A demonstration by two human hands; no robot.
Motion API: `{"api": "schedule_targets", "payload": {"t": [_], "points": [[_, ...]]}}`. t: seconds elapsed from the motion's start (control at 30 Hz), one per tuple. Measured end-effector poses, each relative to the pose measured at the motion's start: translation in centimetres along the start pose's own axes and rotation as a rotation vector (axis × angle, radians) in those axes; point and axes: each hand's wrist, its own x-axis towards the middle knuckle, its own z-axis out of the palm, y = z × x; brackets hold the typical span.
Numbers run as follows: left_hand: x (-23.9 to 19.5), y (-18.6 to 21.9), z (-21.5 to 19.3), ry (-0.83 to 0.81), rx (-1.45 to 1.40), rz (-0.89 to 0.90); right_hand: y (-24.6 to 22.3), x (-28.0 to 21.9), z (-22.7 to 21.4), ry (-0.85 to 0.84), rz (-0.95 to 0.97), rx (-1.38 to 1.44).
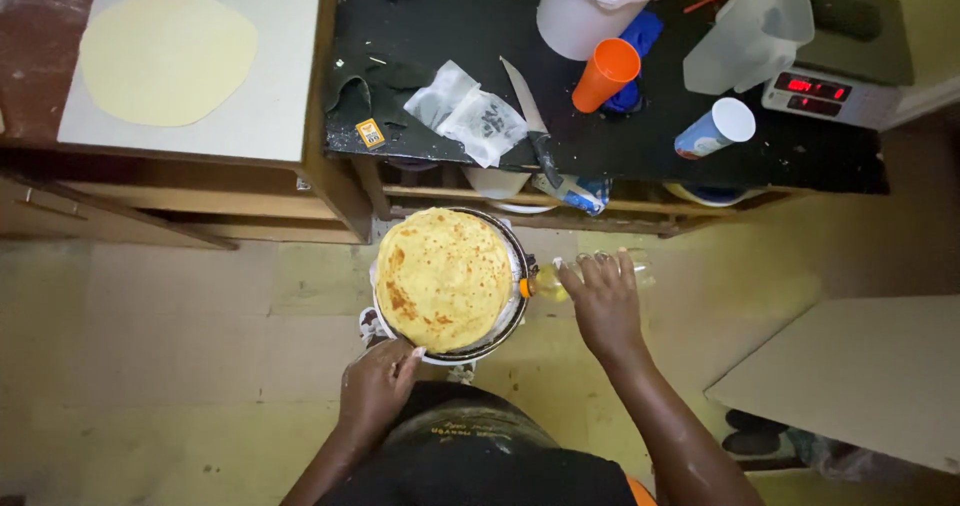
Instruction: The person cooks flatbread on a convex griddle, using a spatula to flip and press the dough. They then roll out new dough balls on a floured surface using a rolling pin and place them on the griddle to cook.
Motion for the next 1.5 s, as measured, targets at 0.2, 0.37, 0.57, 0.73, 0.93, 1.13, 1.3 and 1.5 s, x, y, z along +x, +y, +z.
{"api": "schedule_targets", "payload": {"t": [0.2, 0.37, 0.57, 0.73, 0.93, 1.13, 1.3, 1.5], "points": [[-1.4, -0.8, 0.1, 0.004, 0.01, -0.035, -1.1, -0.9, -2.7, -0.028, -0.068, -0.082], [-1.5, -0.1, -0.4, 0.005, 0.035, -0.056, -0.3, 0.7, -2.1, 0.016, 0.003, -0.041], [-1.0, -0.7, -0.2, 0.064, 0.013, 0.021, -0.2, 0.7, -3.0, 0.031, 0.008, -0.055], [-1.0, -0.4, -0.8, 0.061, 0.02, -0.03, -0.9, -0.6, -2.8, -0.009, 0.031, -0.029], [-0.5, -2.4, -0.1, 0.03, 0.037, -0.038, -0.1, 0.1, 0.4, -0.123, 0.203, 0.118], [0.4, -3.0, -2.1, 0.056, 0.028, -0.02, 1.7, -1.0, 6.6, -0.432, 0.52, 0.706], [1.3, -5.6, -2.9, -0.003, 0.065, -0.08, 1.1, 6.8, 2.8, -0.524, 0.894, 1.17], [2.6, -7.4, -4.8, -0.014, 0.099, -0.203, 2.9, 20.8, 13.3, -0.025, 0.693, 0.89]]}}
